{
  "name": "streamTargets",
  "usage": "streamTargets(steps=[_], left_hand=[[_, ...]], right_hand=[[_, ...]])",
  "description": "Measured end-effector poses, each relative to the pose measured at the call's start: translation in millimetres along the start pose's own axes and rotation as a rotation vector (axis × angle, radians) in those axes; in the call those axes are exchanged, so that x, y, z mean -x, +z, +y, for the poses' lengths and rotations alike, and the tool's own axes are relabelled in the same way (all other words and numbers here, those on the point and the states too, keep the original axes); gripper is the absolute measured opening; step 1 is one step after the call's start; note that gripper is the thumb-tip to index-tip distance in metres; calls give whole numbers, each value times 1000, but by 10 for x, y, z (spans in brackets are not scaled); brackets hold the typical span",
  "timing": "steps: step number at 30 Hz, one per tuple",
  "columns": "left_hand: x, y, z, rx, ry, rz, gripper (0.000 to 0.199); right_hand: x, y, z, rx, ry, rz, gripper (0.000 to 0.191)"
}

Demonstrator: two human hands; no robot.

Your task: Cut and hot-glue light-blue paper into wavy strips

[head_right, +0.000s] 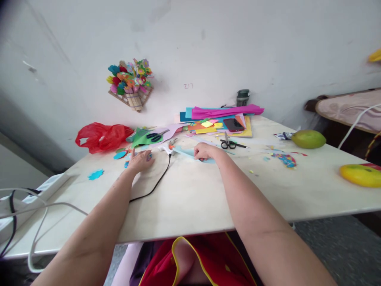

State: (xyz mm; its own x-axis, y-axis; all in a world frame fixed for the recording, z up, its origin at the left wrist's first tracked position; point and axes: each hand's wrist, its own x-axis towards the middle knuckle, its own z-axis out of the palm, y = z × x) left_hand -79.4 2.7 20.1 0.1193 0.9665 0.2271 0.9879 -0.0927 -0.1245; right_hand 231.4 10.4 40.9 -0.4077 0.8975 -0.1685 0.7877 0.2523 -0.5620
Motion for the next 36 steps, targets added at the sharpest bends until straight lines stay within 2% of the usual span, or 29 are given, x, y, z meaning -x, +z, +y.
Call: streamTargets(steps=[6,14,20,23,31,36], left_hand=[[14,37,-105,14,9,23,53],[120,2,-383,-3,7,24,52],[147,-50,-359,38,33,-38,57],[159,-69,-356,12,37,-33,54],[274,-171,-549,40,115,-11,58],[268,-231,-647,17,63,19,51]], right_hand=[[-47,21,41,18,-20,12,11],[-34,19,26,3,-10,-3,12],[-42,18,33,-1,-11,0,12],[-50,18,40,-1,-13,0,12],[-37,24,4,8,-12,5,13],[-51,30,25,4,-26,8,14]])
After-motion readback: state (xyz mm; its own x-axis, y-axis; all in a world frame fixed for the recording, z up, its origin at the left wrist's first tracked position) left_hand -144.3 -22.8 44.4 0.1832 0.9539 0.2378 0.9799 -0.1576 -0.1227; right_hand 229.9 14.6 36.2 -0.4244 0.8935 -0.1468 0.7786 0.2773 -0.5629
